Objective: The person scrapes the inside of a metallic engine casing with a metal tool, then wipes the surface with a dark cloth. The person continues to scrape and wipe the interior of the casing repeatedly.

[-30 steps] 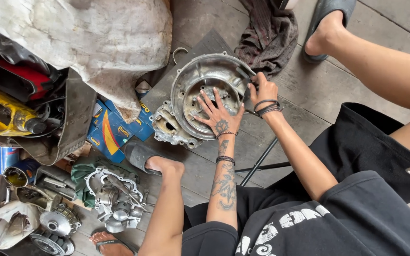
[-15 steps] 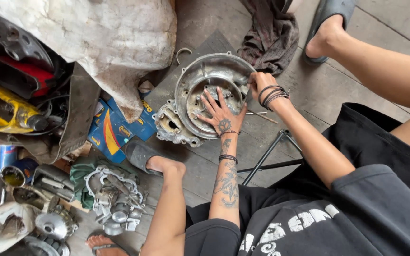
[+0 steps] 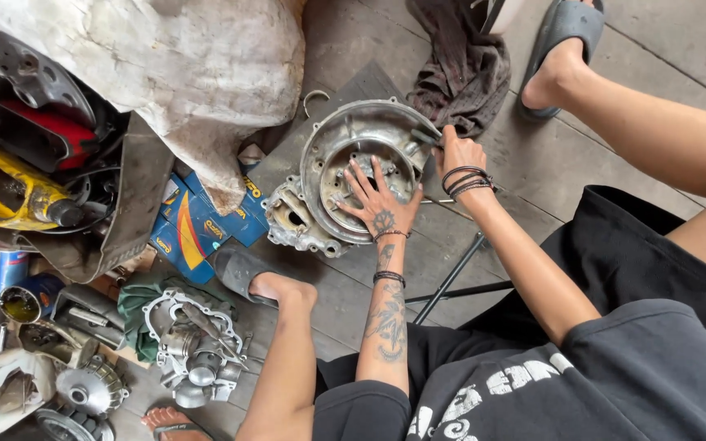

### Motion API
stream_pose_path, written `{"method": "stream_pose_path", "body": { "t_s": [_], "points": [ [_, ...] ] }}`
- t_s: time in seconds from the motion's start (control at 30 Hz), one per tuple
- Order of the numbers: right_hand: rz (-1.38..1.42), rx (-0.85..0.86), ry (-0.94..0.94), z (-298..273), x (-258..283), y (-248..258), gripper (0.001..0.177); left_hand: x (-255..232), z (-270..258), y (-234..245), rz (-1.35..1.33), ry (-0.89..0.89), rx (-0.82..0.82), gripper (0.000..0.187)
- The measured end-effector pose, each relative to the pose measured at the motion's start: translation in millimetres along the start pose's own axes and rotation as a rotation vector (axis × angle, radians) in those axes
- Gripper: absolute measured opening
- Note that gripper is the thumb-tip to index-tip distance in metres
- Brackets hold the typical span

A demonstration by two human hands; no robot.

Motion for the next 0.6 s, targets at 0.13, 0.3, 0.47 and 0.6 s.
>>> {"method": "stream_pose_path", "body": {
  "t_s": [0.13, 0.3, 0.47, 0.6],
  "points": [
    [0.245, -0.042, 0.058, -15, -19, -2, 0.022, 0, -1, -1, -0.020, -0.022, -0.004, 0.108],
    [0.567, 0.279, 0.103, -31, -21, 12, 0.053, 1, -2, -1, -0.014, -0.013, 0.003, 0.105],
    [0.322, 0.132, 0.070, -28, -74, -31, 0.027, 2, -2, -4, -0.014, -0.023, -0.002, 0.107],
    [0.023, 0.049, 0.022, -34, -66, -14, 0.027, 3, -3, -3, -0.008, -0.035, 0.013, 0.112]
  ]
}}
Point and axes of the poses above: each hand's wrist, its own z-axis towards the middle knuckle, its own y-axis out of the back of the hand, x = y × z, the point moved 4 cm from there along z, towards the middle knuckle, and after that the axes turned 11 degrees about -x, right-handed, at the moved point
